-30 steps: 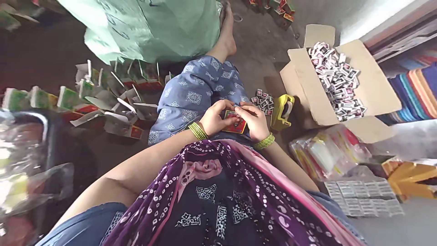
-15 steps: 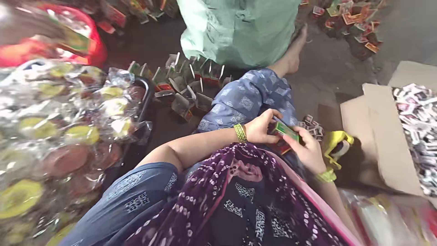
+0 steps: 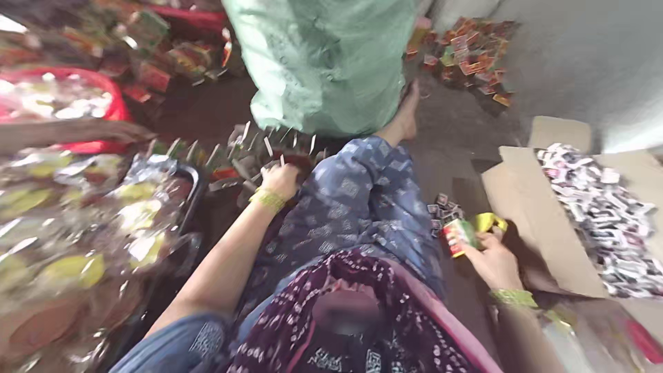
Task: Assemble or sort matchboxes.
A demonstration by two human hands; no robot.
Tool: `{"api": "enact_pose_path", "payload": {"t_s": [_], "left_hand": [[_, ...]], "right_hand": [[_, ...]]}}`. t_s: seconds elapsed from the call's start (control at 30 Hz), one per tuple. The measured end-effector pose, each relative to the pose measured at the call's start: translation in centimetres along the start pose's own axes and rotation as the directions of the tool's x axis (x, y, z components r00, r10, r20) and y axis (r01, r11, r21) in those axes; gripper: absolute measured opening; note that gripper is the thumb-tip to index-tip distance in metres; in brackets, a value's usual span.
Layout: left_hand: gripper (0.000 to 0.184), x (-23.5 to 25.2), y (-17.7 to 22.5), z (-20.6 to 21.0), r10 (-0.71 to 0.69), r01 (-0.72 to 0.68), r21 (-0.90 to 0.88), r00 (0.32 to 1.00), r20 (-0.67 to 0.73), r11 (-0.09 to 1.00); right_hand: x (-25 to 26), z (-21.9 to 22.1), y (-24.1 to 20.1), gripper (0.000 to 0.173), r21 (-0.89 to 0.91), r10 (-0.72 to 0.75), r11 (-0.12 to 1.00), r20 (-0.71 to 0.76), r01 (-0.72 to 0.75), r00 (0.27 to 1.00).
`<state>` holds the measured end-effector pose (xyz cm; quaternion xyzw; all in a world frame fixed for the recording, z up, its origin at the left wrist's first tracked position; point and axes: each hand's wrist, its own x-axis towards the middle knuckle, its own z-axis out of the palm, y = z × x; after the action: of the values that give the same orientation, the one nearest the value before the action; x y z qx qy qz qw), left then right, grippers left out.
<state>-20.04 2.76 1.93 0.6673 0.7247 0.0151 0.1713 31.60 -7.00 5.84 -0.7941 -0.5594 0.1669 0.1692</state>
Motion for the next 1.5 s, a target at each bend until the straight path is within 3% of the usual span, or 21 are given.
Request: {"api": "enact_pose_path", "payload": {"t_s": [0.07, 0.17, 0.23, 0.27, 0.3, 0.37, 0.4, 0.47, 0.53, 0.57, 0.7, 0.8, 0.93, 1.0, 1.07, 1.13, 1.2, 1.3, 1.33, 1.4, 1.5], "left_hand": [[0.030, -0.6, -0.4, -0.2, -0.037, 0.031, 0.067, 0.995, 0.088, 0.997], [0.027, -1.2, -0.9, 0.4, -0.032, 0.021, 0.135, 0.996, 0.079, 0.991], [0.024, -1.3, -1.3, 0.8, -0.019, 0.012, 0.152, 0.999, 0.047, 0.988], [0.022, -1.4, -1.5, 0.8, -0.006, 0.003, 0.144, 1.000, 0.024, 0.990], [0.021, -1.5, -1.7, 0.8, 0.012, -0.010, 0.117, 1.000, -0.016, 0.993], [0.020, -1.9, -2.2, 0.6, 0.052, -0.047, 0.047, 0.990, -0.129, 0.998], [0.020, -2.2, -2.4, 0.4, 0.074, -0.073, 0.012, 0.978, -0.194, 0.997], [0.016, -2.8, -2.5, 0.0, 0.110, -0.136, -0.055, 0.934, -0.339, 0.989], [0.015, -3.6, -2.0, -0.8, 0.109, -0.198, -0.142, 0.873, -0.475, 0.970], [0.015, -4.1, -1.6, -1.3, 0.101, -0.230, -0.178, 0.837, -0.537, 0.957], [0.021, -5.8, 1.0, -3.6, 0.136, -0.404, -0.210, 0.676, -0.724, 0.890], [0.019, -6.9, 3.5, -5.4, 0.201, -0.584, -0.242, 0.591, -0.781, 0.775], [0.012, -7.9, 7.9, -7.2, 0.353, -0.792, -0.339, 0.550, -0.757, 0.508], [0.011, -8.4, 10.4, -7.5, 0.419, -0.827, -0.400, 0.550, -0.722, 0.396], [0.010, -8.7, 12.9, -7.3, 0.469, -0.827, -0.475, 0.562, -0.681, 0.300], [0.010, -8.7, 15.0, -6.8, 0.497, -0.796, -0.559, 0.591, -0.635, 0.234], [0.016, -8.5, 16.7, -6.2, 0.494, -0.714, -0.685, 0.652, -0.575, 0.146], [0.070, -7.1, 18.2, -4.0, 0.551, -0.456, -0.889, 0.734, -0.397, -0.034], [0.091, -6.5, 18.4, -2.8, 0.582, -0.387, -0.921, 0.739, -0.339, -0.045], [0.112, -5.8, 18.5, -0.2, 0.648, -0.332, -0.943, 0.717, -0.257, -0.008], [0.111, -5.6, 19.0, 3.5, 0.733, -0.382, -0.920, 0.649, -0.204, 0.082]], "right_hand": [[2.2, 0.5, 0.9, 0.061, -0.217, 0.142, 0.972, 0.247, -0.088, 0.959], [6.1, 2.2, 0.6, 0.060, -0.420, 0.296, 0.905, 0.500, -0.071, 0.814], [9.6, 2.3, -0.3, 0.057, -0.308, 0.305, 0.939, 0.534, -0.155, 0.789], [11.8, 1.7, -1.2, 0.059, -0.198, 0.276, 0.959, 0.492, -0.202, 0.826], [14.1, 0.2, -2.5, 0.067, -0.076, 0.234, 0.972, 0.399, -0.222, 0.887], [18.4, -4.7, -6.5, 0.073, 0.207, 0.103, 0.972, 0.032, -0.108, 0.994], [19.6, -8.0, -9.2, 0.065, 0.294, 0.059, 0.956, -0.196, 0.001, 0.979], [21.5, -13.7, -13.6, 0.051, 0.310, 0.015, 0.932, -0.554, 0.189, 0.832], [22.2, -17.0, -16.7, 0.046, 0.297, -0.030, 0.896, -0.702, 0.330, 0.712], [21.9, -17.4, -17.8, 0.044, 0.281, -0.069, 0.883, -0.715, 0.377, 0.695], [17.7, -13.2, -18.9, 0.036, 0.188, -0.385, 0.810, -0.544, 0.555, 0.746], [12.2, -6.0, -18.0, 0.031, 0.254, -0.614, 0.709, -0.237, 0.658, 0.753], [4.5, 1.0, -16.0, 0.070, 0.521, -0.805, 0.552, 0.128, 0.652, 0.579], [1.5, 2.6, -15.4, 0.078, 0.586, -0.861, 0.458, 0.105, 0.668, 0.498], [-0.4, 3.1, -14.7, 0.067, 0.599, -0.881, 0.402, 0.047, 0.692, 0.470], [-1.6, 2.9, -13.5, 0.053, 0.622, -0.863, 0.409, 0.025, 0.668, 0.505], [-2.3, 2.7, -12.1, 0.051, 0.632, -0.805, 0.470, 0.020, 0.617, 0.593], [-3.0, 3.2, -9.5, 0.057, 0.645, -0.675, 0.530, -0.073, 0.551, 0.734], [-3.1, 3.5, -8.6, 0.058, 0.666, -0.641, 0.519, -0.112, 0.536, 0.760], [-3.2, 4.1, -7.4, 0.058, 0.712, -0.581, 0.492, -0.159, 0.500, 0.798], [-3.3, 4.6, -6.4, 0.053, 0.708, -0.539, 0.527, -0.149, 0.470, 0.829]]}}
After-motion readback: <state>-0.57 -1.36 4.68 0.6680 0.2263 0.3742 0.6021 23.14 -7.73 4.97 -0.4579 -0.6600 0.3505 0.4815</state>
